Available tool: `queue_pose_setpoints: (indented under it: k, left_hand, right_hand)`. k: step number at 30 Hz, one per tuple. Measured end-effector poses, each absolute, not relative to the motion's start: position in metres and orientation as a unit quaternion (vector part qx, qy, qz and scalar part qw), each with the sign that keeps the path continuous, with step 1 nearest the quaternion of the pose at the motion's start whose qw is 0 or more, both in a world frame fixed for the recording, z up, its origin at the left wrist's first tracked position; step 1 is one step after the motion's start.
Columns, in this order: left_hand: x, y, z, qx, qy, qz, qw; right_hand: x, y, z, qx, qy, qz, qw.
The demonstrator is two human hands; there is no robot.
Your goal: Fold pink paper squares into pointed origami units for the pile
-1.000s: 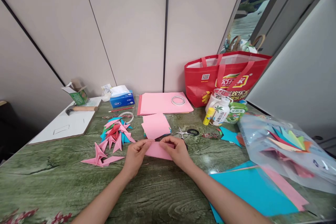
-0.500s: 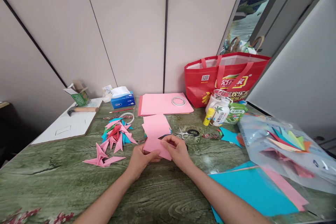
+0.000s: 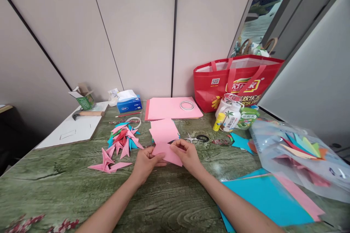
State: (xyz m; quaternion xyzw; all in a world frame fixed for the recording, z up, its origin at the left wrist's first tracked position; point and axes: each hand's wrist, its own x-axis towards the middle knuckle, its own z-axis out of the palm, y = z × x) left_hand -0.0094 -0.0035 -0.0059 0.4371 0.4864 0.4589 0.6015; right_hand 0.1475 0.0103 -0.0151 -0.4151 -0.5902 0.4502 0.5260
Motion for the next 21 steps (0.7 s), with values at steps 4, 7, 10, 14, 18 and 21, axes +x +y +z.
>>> queue_pose_setpoints:
  k: [4, 7, 10, 14, 18, 21]
  left_hand:
    - [-0.0113, -0.0034, -0.0044, 0.444, 0.481, 0.456, 0.603]
    - [-0.0145, -0.0026, -0.0026, 0.455, 0.474, 0.458, 0.598]
    - [-0.0163, -0.0014, -0.0029, 0.454, 0.473, 0.466, 0.595]
    - [-0.0156, -0.0009, -0.005, 0.447, 0.477, 0.477, 0.588]
    - [-0.0152, -0.001, -0.0032, 0.436, 0.473, 0.49, 0.589]
    - [-0.0151, -0.0018, -0.0006, 0.44, 0.449, 0.49, 0.603]
  right_hand:
    - [0.1485, 0.0109, -0.0146, -0.41, -0.598, 0.452, 0.52]
    - [0.1503, 0.0122, -0.0146, -0.414, -0.6, 0.446, 0.52]
    - [0.1511, 0.0134, -0.0146, -0.414, -0.588, 0.455, 0.525]
    - [0.1502, 0.0136, -0.0139, -0.411, -0.575, 0.466, 0.533]
    - [0.1493, 0.0127, -0.0139, -0.414, -0.566, 0.463, 0.542]
    - [0.1485, 0.0113, -0.0139, -0.411, -0.561, 0.473, 0.541]
